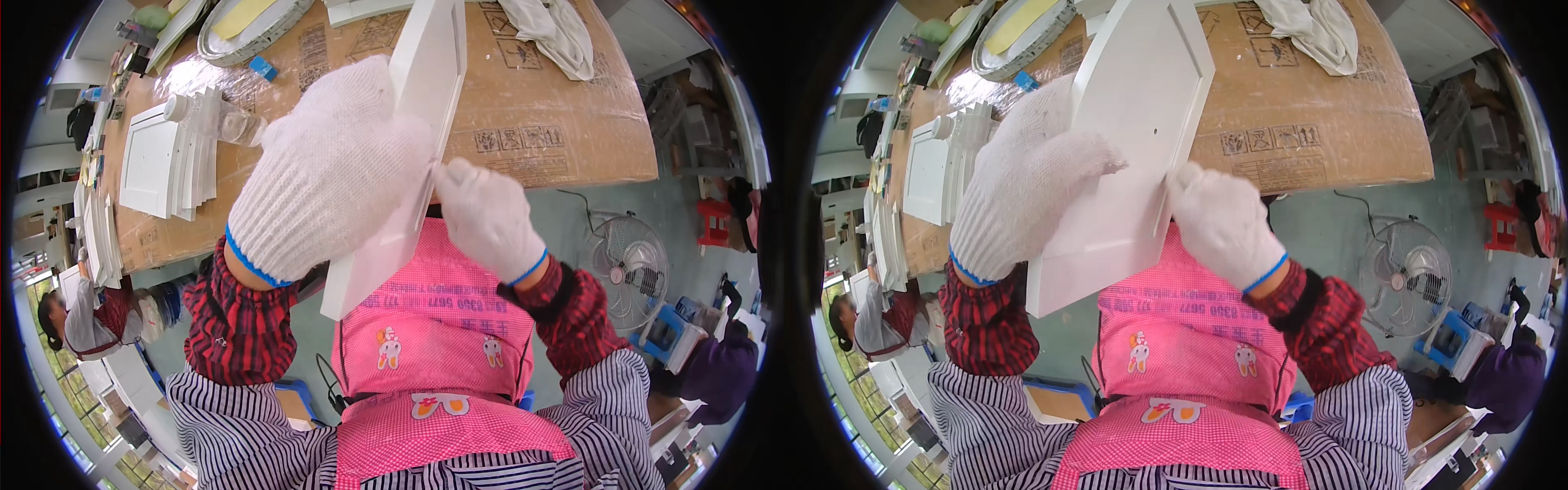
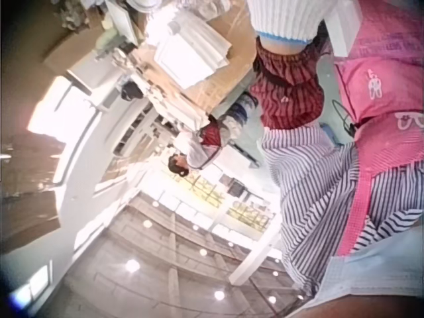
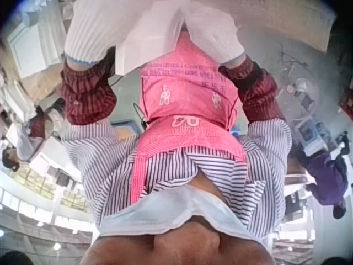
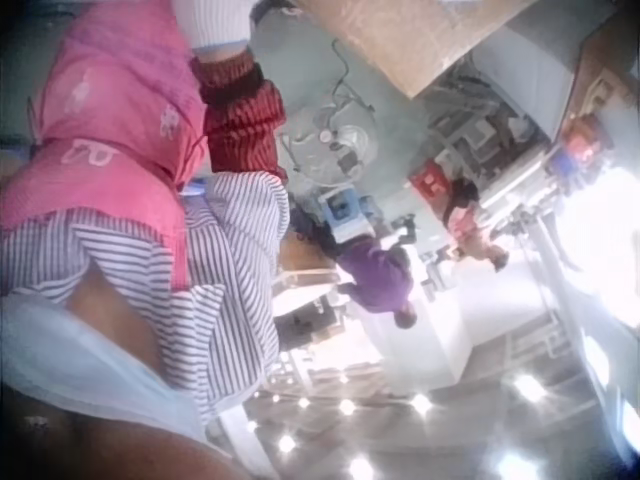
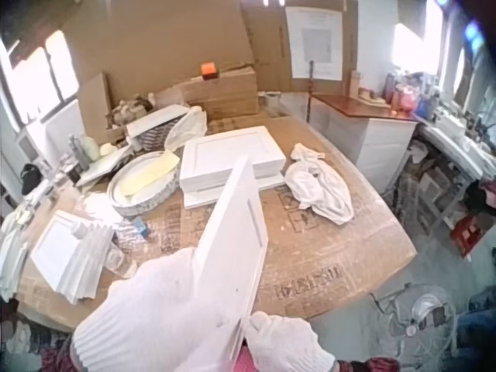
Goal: The person is wiping and inspecting white cabinet doors, and using a small scraping tool to clean edges.
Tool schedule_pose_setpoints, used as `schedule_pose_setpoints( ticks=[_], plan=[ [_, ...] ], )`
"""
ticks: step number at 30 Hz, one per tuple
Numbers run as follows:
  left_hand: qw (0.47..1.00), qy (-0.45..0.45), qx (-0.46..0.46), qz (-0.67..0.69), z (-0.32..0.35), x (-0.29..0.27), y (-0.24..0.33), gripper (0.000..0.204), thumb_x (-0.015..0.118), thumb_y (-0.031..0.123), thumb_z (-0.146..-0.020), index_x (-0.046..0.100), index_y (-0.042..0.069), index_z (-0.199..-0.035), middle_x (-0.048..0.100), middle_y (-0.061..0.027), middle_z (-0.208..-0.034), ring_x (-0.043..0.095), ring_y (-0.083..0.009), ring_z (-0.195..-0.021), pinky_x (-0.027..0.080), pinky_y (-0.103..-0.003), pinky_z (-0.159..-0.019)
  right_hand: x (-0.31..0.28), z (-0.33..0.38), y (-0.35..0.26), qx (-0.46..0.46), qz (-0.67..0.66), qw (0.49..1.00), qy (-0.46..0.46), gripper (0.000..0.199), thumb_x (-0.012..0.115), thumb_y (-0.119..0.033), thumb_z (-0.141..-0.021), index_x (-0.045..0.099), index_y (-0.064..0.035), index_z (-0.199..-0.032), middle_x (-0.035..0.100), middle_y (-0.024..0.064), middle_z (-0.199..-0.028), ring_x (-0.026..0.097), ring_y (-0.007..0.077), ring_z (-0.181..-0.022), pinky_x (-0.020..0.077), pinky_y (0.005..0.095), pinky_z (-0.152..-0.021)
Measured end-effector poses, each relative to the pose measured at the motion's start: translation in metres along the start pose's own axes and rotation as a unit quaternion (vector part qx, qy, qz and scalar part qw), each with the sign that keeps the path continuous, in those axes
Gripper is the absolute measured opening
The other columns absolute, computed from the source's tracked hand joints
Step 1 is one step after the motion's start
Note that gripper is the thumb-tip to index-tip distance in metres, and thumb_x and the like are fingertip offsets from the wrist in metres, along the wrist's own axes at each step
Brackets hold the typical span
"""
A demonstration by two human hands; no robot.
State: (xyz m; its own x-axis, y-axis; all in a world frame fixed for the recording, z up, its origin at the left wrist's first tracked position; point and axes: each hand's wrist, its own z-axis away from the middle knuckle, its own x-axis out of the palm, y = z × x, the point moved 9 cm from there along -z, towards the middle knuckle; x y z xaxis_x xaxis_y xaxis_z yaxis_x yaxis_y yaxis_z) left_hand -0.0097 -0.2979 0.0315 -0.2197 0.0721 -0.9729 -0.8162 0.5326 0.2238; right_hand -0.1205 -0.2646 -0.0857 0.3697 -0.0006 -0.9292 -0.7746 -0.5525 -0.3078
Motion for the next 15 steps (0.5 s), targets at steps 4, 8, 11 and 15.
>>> schedule_pose_setpoints(
  ticks=[4,8,11,15],
  plan=[
    [0.989,-0.039,-0.116,0.084,-0.003,0.004,-0.007,0.021,0.069,0.011,-0.085,0.075,0.01,-0.105,0.07,-0.0122,-0.115,0.064,-0.0373,-0.112,0.055,-0.044,-0.093,0.024,0.031,-0.029,0.006,-0.01,0.994,-0.107,0.02,0.064,-0.01,-0.085,0.061,-0.0065,-0.105,0.06,0.0103,-0.087,0.07,0.0297,-0.077,0.0564,0.0427,-0.064],
    [0.981,-0.082,-0.149,0.094,0.002,0.006,-0.024,0.036,0.065,0.021,-0.094,0.066,0.006,-0.127,0.066,-0.0202,-0.116,0.07,-0.0406,-0.104,0.058,-0.048,-0.078,0.01,0.033,-0.003,0.022,-0.238,0.971,0.002,0.016,0.063,-0.01,-0.093,0.07,0.0014,-0.102,0.069,0.0205,-0.086,0.07,0.0386,-0.08,0.0575,0.0479,-0.067],
    [0.993,0.07,0.017,0.092,0.028,-0.013,-0.011,0.046,0.058,0.018,-0.1,0.058,0.003,-0.144,0.065,-0.0188,-0.13,0.063,-0.0324,-0.123,0.052,-0.039,-0.097,0.033,0.045,0.033,0.221,-0.46,0.86,0.002,0.024,0.061,-0.017,-0.103,0.073,0.0031,-0.109,0.073,0.0111,-0.089,0.071,0.0214,-0.075,0.0535,0.0339,-0.058],
    [0.802,0.149,-0.128,0.564,0.096,0.064,-0.041,0.095,0.048,0.076,-0.098,0.051,-0.003,-0.152,0.057,-0.0179,-0.15,0.054,-0.0295,-0.14,0.04,-0.042,-0.118,0.067,0.064,0.018,0.359,-0.649,0.669,-0.029,0.027,0.054,-0.019,-0.11,0.069,0.0026,-0.115,0.072,0.0032,-0.091,0.066,0.0051,-0.076,0.0473,0.021,-0.054]
  ],
)
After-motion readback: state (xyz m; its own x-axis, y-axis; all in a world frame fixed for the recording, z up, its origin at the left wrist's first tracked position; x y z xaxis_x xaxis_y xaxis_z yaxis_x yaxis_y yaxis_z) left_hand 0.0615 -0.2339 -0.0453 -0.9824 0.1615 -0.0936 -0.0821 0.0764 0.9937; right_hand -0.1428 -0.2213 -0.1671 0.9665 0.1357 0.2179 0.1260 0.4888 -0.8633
